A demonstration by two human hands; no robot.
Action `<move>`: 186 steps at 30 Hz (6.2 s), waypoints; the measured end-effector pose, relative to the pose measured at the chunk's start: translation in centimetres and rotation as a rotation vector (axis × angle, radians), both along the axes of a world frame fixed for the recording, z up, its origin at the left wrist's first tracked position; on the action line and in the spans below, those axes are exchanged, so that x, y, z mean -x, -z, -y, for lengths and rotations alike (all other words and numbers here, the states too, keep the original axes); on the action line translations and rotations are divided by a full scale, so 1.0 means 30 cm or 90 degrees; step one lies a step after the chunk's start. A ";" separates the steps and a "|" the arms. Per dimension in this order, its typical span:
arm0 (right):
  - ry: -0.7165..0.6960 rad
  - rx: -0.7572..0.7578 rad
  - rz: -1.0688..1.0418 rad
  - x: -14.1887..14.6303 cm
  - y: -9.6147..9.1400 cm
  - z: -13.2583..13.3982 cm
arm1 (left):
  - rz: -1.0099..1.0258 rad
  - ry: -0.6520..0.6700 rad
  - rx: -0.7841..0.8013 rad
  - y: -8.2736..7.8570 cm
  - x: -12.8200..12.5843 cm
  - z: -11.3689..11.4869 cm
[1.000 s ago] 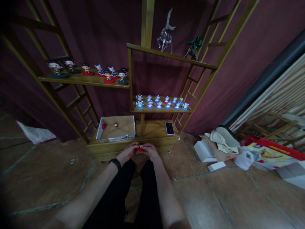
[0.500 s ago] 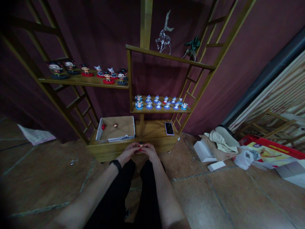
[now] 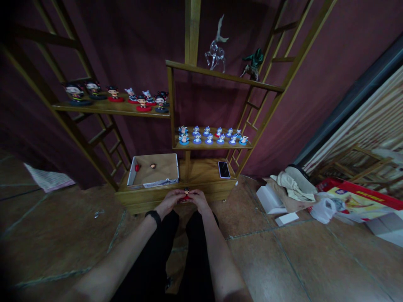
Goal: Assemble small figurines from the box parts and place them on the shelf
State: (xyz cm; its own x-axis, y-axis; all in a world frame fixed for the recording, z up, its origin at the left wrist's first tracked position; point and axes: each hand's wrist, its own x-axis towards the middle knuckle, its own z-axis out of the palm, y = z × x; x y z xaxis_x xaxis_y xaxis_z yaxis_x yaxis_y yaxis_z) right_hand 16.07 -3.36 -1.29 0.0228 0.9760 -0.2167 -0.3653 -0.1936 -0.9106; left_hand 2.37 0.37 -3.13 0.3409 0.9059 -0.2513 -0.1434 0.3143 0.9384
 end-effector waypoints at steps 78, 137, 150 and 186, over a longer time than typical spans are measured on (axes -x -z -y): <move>-0.031 0.000 0.017 -0.009 0.025 0.002 | 0.023 -0.022 0.080 -0.020 0.003 0.008; 0.029 -0.071 -0.026 -0.047 0.019 0.008 | -0.710 -0.014 -0.568 -0.065 -0.020 0.136; 0.031 -0.048 -0.044 -0.078 -0.004 0.024 | -0.916 0.059 -0.726 -0.065 -0.014 0.149; 0.010 -0.020 -0.026 -0.004 0.021 0.020 | -0.005 0.007 -0.075 -0.057 0.012 0.042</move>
State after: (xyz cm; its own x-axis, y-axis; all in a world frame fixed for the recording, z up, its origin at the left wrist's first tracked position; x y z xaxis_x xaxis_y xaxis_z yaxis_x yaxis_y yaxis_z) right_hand 16.18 -3.95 -1.91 0.0293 0.9820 -0.1868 -0.4056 -0.1592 -0.9001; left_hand 2.00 -0.88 -1.43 0.3501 0.9252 -0.1466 -0.1334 0.2041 0.9698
